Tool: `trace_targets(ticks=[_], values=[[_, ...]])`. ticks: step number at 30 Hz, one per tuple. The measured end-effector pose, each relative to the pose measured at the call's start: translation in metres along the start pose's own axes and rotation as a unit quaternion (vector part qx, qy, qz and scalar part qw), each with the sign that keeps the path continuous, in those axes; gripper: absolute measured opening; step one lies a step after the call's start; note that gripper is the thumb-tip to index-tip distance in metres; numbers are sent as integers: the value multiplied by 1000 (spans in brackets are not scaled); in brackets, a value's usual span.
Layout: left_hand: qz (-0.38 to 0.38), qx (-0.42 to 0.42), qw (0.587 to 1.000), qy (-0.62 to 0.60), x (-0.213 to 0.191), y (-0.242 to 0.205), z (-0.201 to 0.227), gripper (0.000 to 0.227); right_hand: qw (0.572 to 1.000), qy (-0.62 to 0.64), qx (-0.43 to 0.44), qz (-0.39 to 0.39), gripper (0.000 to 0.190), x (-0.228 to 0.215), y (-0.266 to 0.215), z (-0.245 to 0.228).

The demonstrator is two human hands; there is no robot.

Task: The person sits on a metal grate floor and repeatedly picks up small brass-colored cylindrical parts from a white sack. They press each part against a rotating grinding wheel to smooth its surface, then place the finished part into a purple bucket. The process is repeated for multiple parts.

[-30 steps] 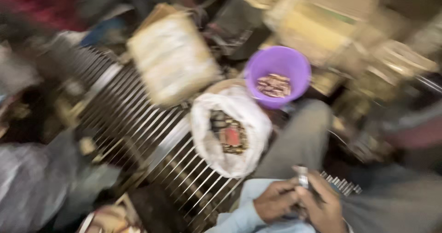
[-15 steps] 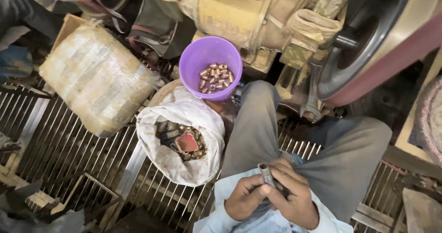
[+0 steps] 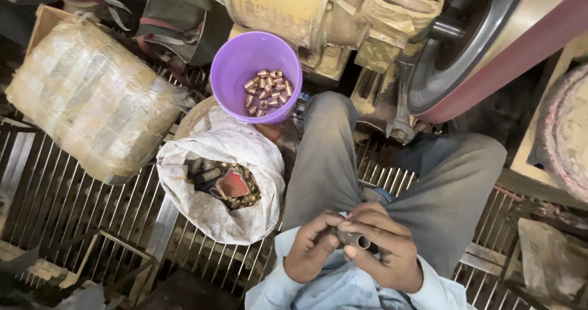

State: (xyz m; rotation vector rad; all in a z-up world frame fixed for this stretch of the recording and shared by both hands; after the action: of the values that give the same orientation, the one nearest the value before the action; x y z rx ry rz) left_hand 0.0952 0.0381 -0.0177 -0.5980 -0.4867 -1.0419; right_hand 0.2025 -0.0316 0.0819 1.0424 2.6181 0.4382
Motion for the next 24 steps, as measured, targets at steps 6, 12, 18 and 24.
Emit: trace_targets(ticks=[6,12,18,24], values=[[42,39,998,33,-7,4,17,27,1000,1,2,11,34,-9,-5,6],[97,120,984,83,-11,5,37,34,986,98,129,43,30,-24,-28,42],[59,133,987,66,7,11,34,37,978,90,181,54,33,-33,-52,61],[38,103,994,28,15,14,29,36,978,74,184,69,32,-43,-65,63]])
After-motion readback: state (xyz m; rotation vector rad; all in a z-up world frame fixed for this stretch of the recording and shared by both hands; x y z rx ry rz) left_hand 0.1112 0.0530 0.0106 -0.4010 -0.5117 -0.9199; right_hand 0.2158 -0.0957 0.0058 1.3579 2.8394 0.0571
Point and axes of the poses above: each hand's wrist, its own y-axis towards the middle knuckle, its own x-axis out of the palm, z = x × y, the point moved 9 cm from there along y, towards the middle knuckle, and after that the axes turned 11 degrees about z, right-handed, at the moved point
